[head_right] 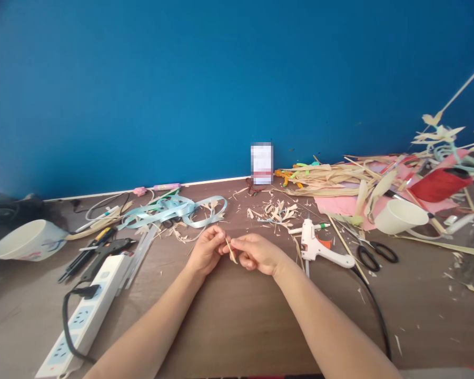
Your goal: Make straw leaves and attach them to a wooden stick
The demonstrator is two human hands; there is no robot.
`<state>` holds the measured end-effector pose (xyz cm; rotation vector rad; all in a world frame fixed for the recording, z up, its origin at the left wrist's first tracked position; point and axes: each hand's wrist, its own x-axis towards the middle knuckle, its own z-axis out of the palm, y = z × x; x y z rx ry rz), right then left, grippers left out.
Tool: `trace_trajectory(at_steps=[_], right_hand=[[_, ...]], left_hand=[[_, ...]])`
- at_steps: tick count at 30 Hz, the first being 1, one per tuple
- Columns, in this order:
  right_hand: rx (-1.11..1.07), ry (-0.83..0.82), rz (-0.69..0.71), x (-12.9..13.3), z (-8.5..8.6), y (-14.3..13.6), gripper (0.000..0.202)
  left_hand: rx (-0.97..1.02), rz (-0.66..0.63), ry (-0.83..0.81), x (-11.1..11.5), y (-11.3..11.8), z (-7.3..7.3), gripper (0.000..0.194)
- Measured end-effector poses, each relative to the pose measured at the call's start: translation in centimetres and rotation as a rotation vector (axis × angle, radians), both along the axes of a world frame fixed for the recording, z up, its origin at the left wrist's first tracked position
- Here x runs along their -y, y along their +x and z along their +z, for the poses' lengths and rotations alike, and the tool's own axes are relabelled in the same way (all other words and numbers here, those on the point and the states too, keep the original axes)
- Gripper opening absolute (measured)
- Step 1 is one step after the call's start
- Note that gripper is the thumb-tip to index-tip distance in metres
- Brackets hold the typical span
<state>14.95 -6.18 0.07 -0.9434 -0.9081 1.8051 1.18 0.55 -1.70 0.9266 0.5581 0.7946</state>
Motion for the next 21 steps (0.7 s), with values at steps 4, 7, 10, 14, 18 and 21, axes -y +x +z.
trace_trajectory(at_steps=[4, 7, 10, 14, 18, 21], right_hand=[[-0.068, -0.057, 0.012, 0.01, -0.06, 0.08, 0.029], [-0.066, -0.063, 0.017, -0.01, -0.21, 0.11, 0.024], [-0.056, -0.061, 0.007, -0.05, -0.25, 0.16, 0.020], [-0.020, -0.079, -0.048, -0.11, -0.29, 0.12, 0.017], [0.023, -0.078, -0.092, -0.11, -0.57, -0.19, 0.024], [0.077, -0.060, -0.121, -0.08, -0.77, -0.48, 0.025]], left_hand=[[0.003, -0.009, 0.010, 0.00, -0.01, -0.10, 0.027], [0.010, -0.016, 0.032, 0.03, 0.00, -0.11, 0.025], [0.027, -0.022, 0.052, 0.03, 0.01, -0.12, 0.022], [0.039, -0.025, 0.050, 0.01, 0.01, -0.19, 0.020], [0.047, -0.022, 0.042, 0.04, -0.01, -0.25, 0.021], [0.047, -0.028, 0.049, 0.10, 0.01, -0.23, 0.019]])
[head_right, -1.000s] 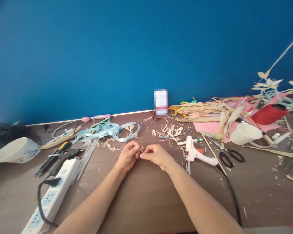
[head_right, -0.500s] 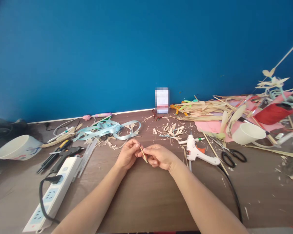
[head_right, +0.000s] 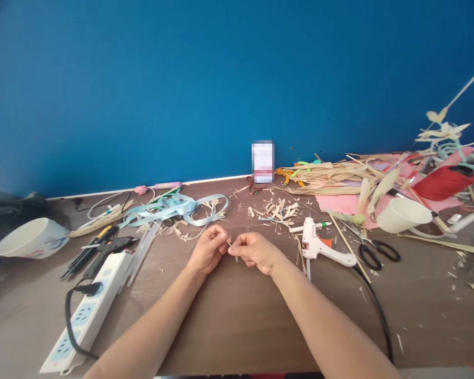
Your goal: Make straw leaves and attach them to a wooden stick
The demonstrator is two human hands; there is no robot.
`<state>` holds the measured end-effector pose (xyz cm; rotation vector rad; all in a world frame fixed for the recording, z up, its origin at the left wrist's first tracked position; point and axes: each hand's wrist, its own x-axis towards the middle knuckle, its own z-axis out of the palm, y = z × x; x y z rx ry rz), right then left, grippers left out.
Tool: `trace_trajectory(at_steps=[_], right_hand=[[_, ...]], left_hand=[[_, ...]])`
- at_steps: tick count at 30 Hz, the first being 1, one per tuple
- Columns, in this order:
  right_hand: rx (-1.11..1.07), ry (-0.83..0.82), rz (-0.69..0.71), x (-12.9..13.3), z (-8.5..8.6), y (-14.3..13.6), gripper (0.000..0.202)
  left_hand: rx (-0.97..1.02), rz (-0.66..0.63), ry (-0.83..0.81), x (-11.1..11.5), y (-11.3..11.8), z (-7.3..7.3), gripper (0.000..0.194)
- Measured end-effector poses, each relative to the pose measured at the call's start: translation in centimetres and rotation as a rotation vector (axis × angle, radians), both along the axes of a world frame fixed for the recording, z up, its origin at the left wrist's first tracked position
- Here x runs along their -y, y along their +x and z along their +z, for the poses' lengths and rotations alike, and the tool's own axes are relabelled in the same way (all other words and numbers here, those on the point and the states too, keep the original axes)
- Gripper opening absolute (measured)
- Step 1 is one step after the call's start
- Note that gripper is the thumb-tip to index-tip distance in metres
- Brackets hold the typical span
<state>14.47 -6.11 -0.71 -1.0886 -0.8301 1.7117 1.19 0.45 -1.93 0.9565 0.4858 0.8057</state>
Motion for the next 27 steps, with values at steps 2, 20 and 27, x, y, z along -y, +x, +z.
trace_trajectory(at_steps=[2, 20, 27], right_hand=[[0.046, -0.001, -0.021, 0.04, -0.02, -0.17, 0.027], [0.398, 0.116, -0.034, 0.37, 0.32, -0.99, 0.026], [0.320, 0.164, 0.033, 0.41, 0.10, -0.83, 0.025]], left_hand=[[0.001, 0.002, 0.005, 0.05, 0.02, 0.04, 0.019], [0.035, -0.087, -0.006, 0.18, -0.19, 0.19, 0.020], [0.047, -0.104, -0.041, -0.02, -0.34, 0.34, 0.022]])
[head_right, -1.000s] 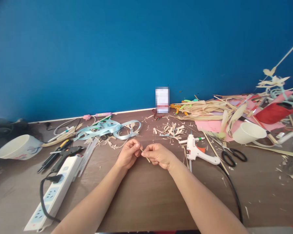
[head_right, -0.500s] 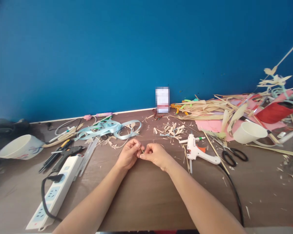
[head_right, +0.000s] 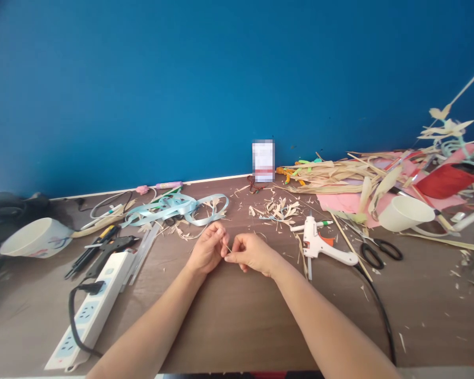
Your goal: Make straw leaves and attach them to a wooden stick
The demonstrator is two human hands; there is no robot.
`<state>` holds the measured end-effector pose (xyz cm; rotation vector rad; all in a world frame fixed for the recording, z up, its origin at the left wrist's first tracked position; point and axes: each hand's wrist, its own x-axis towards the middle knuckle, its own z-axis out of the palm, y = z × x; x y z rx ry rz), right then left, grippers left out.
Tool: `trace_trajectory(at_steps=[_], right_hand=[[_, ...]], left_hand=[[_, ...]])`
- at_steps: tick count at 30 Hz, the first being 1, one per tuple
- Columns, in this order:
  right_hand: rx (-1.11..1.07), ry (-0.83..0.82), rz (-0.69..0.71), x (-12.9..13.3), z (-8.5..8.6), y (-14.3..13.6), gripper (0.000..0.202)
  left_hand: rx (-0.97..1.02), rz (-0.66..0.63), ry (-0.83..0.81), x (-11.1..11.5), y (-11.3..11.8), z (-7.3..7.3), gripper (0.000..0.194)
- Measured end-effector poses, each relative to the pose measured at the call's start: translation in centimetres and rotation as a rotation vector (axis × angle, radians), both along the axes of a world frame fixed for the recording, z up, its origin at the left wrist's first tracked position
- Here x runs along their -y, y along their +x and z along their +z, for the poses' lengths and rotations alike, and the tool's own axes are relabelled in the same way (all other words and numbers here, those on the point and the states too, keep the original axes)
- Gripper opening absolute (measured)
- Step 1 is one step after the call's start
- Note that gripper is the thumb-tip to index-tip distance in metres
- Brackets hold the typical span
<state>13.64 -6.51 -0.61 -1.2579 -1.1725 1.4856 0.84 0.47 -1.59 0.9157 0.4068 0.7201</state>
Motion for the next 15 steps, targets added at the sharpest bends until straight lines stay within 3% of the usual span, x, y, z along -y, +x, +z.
trace_trajectory(at_steps=[9, 13, 15], right_hand=[[0.066, 0.041, -0.018, -0.1, -0.2, 0.1, 0.027], [-0.141, -0.069, 0.129, 0.1, 0.5, 0.5, 0.027], [-0.249, -0.120, 0.189, 0.1, 0.7, 0.8, 0.036]], left_hand=[[0.027, -0.011, -0.001, 0.0, 0.0, -0.1, 0.015], [0.050, -0.005, -0.005, 0.0, -0.1, 0.2, 0.014], [0.050, 0.002, -0.001, 0.0, -0.2, 0.4, 0.015]])
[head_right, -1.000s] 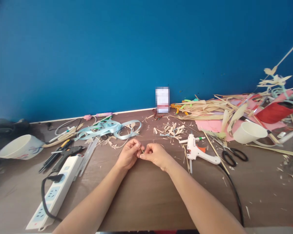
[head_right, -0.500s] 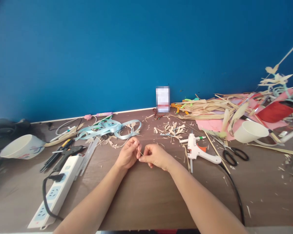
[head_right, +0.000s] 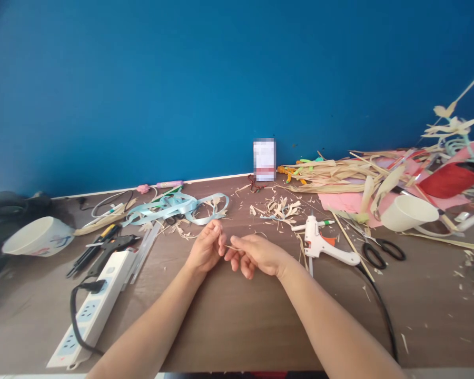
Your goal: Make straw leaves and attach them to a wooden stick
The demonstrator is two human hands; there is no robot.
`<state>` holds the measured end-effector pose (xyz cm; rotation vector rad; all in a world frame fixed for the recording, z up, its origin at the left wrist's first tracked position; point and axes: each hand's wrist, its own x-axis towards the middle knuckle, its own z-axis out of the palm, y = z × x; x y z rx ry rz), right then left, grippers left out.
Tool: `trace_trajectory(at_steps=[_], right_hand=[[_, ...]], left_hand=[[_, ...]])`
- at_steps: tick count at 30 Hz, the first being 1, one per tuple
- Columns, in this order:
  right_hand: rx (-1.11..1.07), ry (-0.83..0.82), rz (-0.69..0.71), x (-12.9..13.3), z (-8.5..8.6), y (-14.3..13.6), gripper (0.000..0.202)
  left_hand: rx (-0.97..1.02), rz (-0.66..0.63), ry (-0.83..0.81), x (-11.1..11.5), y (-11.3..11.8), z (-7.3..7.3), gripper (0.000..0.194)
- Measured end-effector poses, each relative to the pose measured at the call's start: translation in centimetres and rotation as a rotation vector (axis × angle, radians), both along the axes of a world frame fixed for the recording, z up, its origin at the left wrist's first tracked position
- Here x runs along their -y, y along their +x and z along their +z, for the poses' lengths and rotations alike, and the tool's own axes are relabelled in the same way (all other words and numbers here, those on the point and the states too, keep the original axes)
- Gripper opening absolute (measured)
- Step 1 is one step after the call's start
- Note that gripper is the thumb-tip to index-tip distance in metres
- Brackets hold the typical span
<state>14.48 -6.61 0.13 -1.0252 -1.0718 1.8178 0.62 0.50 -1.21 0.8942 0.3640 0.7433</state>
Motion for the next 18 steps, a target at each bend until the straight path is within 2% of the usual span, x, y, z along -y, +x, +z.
trace_trajectory(at_steps=[2, 4, 10, 18], right_hand=[[-0.077, -0.040, 0.026, -0.03, -0.06, 0.22, 0.046], [-0.120, -0.076, 0.036, -0.06, -0.25, 0.33, 0.048], [-0.105, -0.102, 0.046, 0.04, -0.28, 0.29, 0.032], [-0.020, -0.043, -0.052, -0.12, -0.26, 0.27, 0.022]], left_hand=[[-0.004, -0.005, 0.006, -0.04, -0.05, 0.07, 0.016], [-0.004, -0.019, 0.013, -0.05, -0.07, 0.06, 0.017], [-0.012, -0.011, 0.018, -0.05, -0.06, -0.03, 0.018], [-0.057, 0.063, 0.002, -0.05, 0.02, 0.27, 0.025]])
